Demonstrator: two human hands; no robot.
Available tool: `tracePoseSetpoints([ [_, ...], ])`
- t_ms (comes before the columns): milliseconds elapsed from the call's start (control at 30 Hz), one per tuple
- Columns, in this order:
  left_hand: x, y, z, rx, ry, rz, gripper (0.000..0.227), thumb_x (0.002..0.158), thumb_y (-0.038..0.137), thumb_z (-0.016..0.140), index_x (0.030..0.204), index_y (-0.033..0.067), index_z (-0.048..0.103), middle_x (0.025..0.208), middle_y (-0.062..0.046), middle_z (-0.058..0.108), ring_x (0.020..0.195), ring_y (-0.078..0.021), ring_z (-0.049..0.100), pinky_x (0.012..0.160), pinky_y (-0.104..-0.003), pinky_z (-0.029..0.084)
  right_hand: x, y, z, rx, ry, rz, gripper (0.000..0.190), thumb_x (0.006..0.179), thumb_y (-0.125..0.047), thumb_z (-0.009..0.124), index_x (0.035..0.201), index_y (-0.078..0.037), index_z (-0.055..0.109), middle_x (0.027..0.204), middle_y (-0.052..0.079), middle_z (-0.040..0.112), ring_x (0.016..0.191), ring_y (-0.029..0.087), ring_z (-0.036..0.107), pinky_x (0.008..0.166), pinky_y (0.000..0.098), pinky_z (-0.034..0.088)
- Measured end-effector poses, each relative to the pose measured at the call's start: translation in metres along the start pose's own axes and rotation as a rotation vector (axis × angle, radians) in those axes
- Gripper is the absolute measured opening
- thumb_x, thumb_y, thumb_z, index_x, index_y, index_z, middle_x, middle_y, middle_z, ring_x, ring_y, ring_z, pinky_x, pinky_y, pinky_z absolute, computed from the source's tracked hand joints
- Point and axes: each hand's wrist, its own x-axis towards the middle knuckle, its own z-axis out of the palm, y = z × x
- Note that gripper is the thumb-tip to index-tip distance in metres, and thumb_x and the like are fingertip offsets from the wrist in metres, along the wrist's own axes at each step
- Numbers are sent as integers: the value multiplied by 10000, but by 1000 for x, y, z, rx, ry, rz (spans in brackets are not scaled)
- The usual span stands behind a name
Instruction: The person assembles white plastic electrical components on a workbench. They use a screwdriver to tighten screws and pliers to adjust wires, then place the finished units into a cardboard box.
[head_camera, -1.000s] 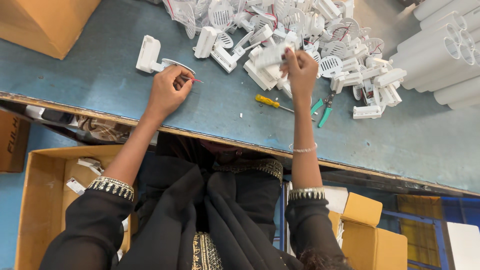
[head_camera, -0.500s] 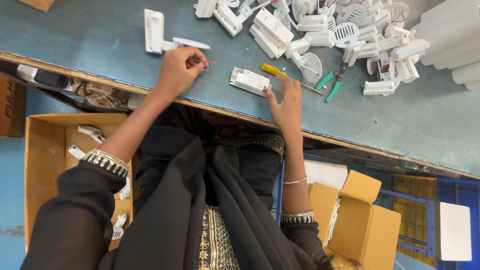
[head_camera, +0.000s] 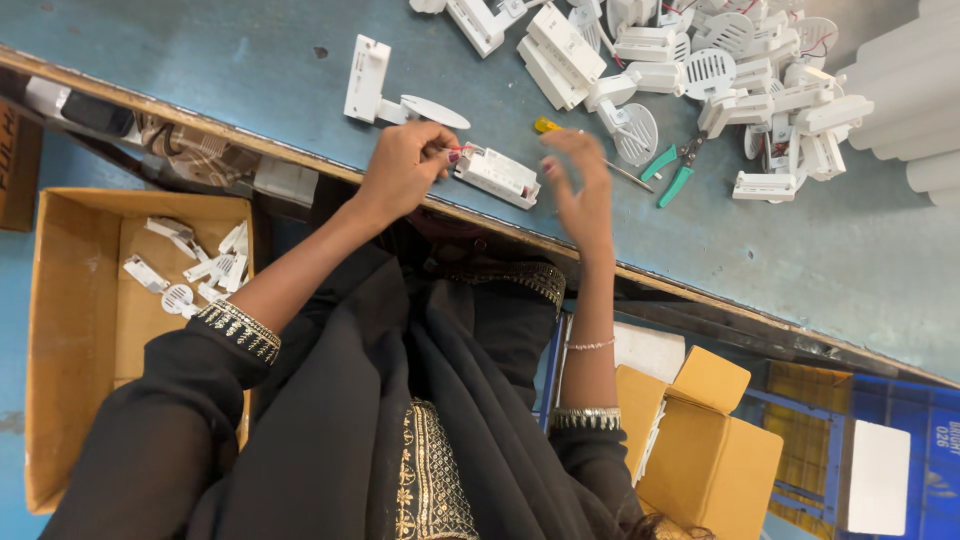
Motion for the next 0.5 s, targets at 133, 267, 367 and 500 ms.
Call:
tracePoseSetpoints([
  [133, -3, 1, 5, 1, -8, 2, 89, 955, 43, 697, 964, -42, 672, 831, -94, 725, 624, -112, 662, 585, -278, 506, 14, 27, 7, -234, 73, 54, 375, 920, 0, 703, 1292, 8, 652, 1223, 187, 619, 1164, 362, 583, 1043, 437, 447],
  [267, 5, 4, 6, -25, 20, 9, 91, 972, 70, 687, 971, -19, 671, 824, -78, 716, 614, -103, 654, 579, -275, 506, 29, 25, 9, -280, 38, 147, 207, 950, -11, 706, 1147, -15, 645, 1144, 149, 648, 1075, 302, 644, 999, 406, 512],
  [367, 8, 4, 6, -18, 44, 41, 102, 986, 95, 687, 969, -3, 665, 807, -70, 698, 605, -96, 645, 565, -274, 486, 35, -1, -3, -133, 152, 122, 255, 1012, -12, 569, 1263, -6, 525, 1226, 172, 623, 1122, 298, 650, 986, 396, 539],
  [500, 7, 1, 5, -65, 61, 52, 112, 1004, 112, 683, 978, 7, 653, 804, -57, 677, 610, -89, 634, 565, -267, 469, 27, -42, -15, -180, -159, 328, 389, 959, -206, 752, 1271, -37, 592, 1009, 198, 659, 900, 366, 635, 816, 459, 519],
])
